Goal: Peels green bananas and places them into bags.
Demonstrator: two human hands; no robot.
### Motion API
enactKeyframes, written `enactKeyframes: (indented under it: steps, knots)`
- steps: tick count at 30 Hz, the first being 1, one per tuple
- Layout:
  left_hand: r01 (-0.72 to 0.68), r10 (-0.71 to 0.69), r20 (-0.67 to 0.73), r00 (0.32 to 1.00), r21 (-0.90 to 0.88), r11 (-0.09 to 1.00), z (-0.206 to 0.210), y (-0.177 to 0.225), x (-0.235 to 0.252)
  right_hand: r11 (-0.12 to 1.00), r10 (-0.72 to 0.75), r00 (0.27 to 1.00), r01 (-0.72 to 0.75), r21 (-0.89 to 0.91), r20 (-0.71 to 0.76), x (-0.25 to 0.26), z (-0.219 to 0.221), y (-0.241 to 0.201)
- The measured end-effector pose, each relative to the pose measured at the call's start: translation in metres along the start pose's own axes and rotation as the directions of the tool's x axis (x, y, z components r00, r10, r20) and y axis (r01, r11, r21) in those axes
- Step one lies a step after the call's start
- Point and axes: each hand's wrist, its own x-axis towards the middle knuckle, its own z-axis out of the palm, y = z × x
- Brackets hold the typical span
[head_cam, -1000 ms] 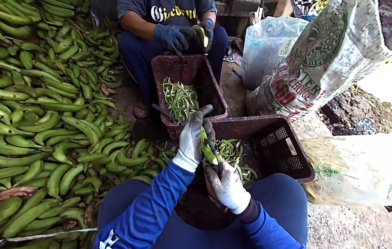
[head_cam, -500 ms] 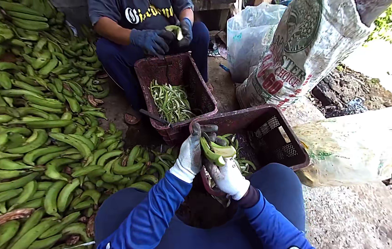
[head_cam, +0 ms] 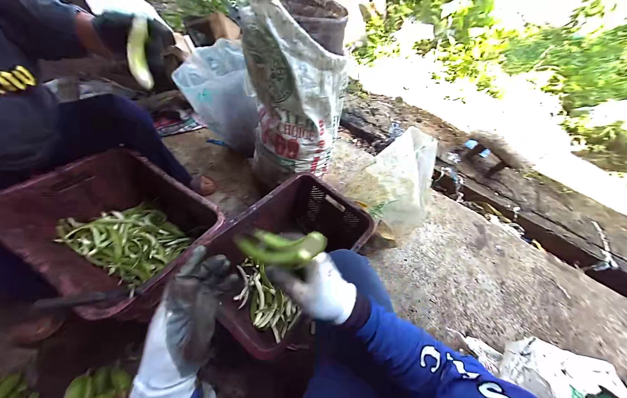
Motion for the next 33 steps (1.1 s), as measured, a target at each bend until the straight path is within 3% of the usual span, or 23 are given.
enactKeyframes:
  steps: [2, 5, 8, 10, 12, 14, 16, 19, 23, 26, 28, 29, 31, 33]
  knots:
    - [-0.004, 0.004, -0.066, 0.998, -0.009, 1.000, -0.023, 0.008, 0.002, 0.996, -0.023, 0.977, 0.006, -0.084, -0.213, 0.018, -0.073, 0.000]
    - [-0.019, 0.013, -0.187, 0.982, -0.028, 0.999, -0.056, 0.033, 0.004, 0.975, 0.144, 0.872, -0.207, -0.086, -0.467, 0.055, -0.184, 0.014]
    - [-0.091, 0.083, -0.262, 0.962, -0.017, 0.996, -0.071, 0.044, 0.006, 0.848, 0.416, 0.756, -0.523, -0.083, -0.506, 0.091, -0.258, 0.043]
    - [-0.066, 0.062, -0.288, 0.956, -0.004, 0.998, -0.068, 0.045, 0.006, 0.700, 0.596, 0.646, -0.709, -0.085, -0.477, 0.105, -0.286, 0.077]
    - [-0.001, 0.010, -0.245, 0.969, 0.035, 0.999, -0.067, 0.042, 0.004, 0.523, 0.686, 0.534, -0.834, -0.175, -0.494, 0.107, -0.308, 0.121]
    - [0.063, -0.033, -0.240, 0.970, 0.116, 0.991, -0.056, 0.042, 0.001, 0.321, 0.722, 0.486, -0.866, -0.384, -0.492, 0.102, -0.323, 0.154]
    - [0.107, -0.063, -0.243, 0.968, 0.170, 0.980, -0.045, 0.043, -0.001, 0.170, 0.760, 0.487, -0.788, -0.591, -0.430, 0.098, -0.328, 0.163]
    - [0.140, -0.085, -0.254, 0.963, 0.208, 0.968, -0.042, 0.042, -0.002, 0.131, 0.790, 0.404, -0.846, -0.517, -0.461, 0.090, -0.327, 0.175]
    - [0.161, -0.095, -0.262, 0.961, 0.244, 0.956, -0.042, 0.039, 0.004, 0.038, 0.839, 0.370, -0.770, -0.637, -0.398, 0.100, -0.333, 0.159]
    - [0.174, -0.104, -0.268, 0.958, 0.253, 0.952, -0.045, 0.032, 0.009, 0.030, 0.789, 0.440, -0.726, -0.687, -0.430, 0.110, -0.343, 0.155]
    - [0.185, -0.108, -0.280, 0.954, 0.268, 0.946, -0.046, 0.029, 0.012, 0.041, 0.665, 0.498, -0.769, -0.638, -0.557, 0.113, -0.347, 0.159]
    - [0.189, -0.109, -0.279, 0.954, 0.277, 0.942, -0.045, 0.028, 0.012, 0.057, 0.590, 0.490, -0.818, -0.573, -0.642, 0.112, -0.346, 0.163]
    - [0.199, -0.116, -0.273, 0.955, 0.300, 0.933, -0.044, 0.029, 0.011, 0.119, 0.509, 0.403, -0.908, -0.401, -0.761, 0.105, -0.342, 0.174]
    - [0.213, -0.124, -0.270, 0.955, 0.331, 0.919, -0.045, 0.029, 0.008, 0.203, 0.554, 0.310, -0.951, -0.235, -0.773, 0.091, -0.334, 0.194]
